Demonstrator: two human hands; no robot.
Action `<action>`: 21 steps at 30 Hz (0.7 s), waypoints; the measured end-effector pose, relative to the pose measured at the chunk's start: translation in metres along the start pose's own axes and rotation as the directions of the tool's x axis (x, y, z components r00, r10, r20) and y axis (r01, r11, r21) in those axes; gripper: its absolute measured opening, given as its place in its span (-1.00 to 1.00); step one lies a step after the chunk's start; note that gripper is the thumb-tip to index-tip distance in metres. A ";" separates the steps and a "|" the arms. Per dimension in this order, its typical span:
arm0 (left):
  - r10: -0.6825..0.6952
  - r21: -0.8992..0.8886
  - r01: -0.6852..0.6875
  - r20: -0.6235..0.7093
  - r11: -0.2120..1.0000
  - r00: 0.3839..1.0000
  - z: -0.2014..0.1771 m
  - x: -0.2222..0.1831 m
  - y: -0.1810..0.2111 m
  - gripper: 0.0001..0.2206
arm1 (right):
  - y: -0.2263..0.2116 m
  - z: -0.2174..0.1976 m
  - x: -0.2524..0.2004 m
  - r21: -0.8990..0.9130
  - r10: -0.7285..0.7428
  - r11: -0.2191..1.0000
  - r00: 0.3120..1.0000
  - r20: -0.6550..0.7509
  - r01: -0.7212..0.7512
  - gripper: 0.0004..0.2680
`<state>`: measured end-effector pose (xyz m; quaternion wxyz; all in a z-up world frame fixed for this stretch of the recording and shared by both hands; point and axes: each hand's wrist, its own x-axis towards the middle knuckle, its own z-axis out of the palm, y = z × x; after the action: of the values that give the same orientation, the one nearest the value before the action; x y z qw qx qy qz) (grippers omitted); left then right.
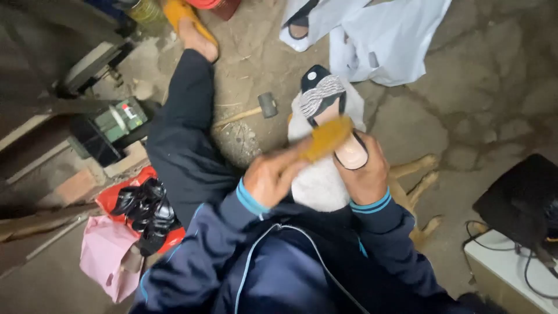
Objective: Repairing a black sandal by hammering the sole and applying adhesive with a brush.
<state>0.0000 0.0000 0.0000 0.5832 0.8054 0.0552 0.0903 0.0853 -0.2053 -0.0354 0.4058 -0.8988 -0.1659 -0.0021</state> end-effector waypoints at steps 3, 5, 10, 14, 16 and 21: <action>0.014 -0.082 -0.010 0.050 0.997 0.999 0.008 -0.007 0.006 -0.76 | 0.003 0.002 0.002 0.016 -0.006 1.000 1.000 -0.003 0.006 -0.71; 0.002 -0.032 -0.002 -0.007 0.999 1.000 0.006 -0.004 -0.009 -0.72 | -0.001 0.002 0.000 0.013 -0.019 1.000 1.000 -0.003 0.019 -0.68; 0.062 -0.005 -0.062 0.022 0.998 0.998 0.014 -0.005 0.003 -0.71 | 0.001 -0.002 -0.004 -0.014 -0.012 1.000 1.000 -0.020 0.011 -0.65; 0.049 0.075 -0.042 -0.096 0.996 0.994 0.013 0.005 -0.001 -0.71 | 0.007 0.001 0.000 -0.027 0.090 0.996 0.996 0.022 -0.090 -0.62; 0.045 0.058 -0.042 -0.050 0.997 0.998 0.020 -0.001 0.003 -0.71 | 0.014 -0.003 -0.008 -0.040 0.140 0.990 0.989 0.037 -0.139 -0.62; 0.063 0.121 -0.053 -0.081 0.991 0.995 0.017 -0.005 -0.024 -0.65 | -0.012 -0.007 0.005 0.013 0.239 0.970 0.967 0.086 -0.241 -0.58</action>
<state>-0.0012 -0.0089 -0.0283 0.5284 0.8354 0.0618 0.1381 0.0876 -0.2014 -0.0215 0.4061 -0.9069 -0.0726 0.0864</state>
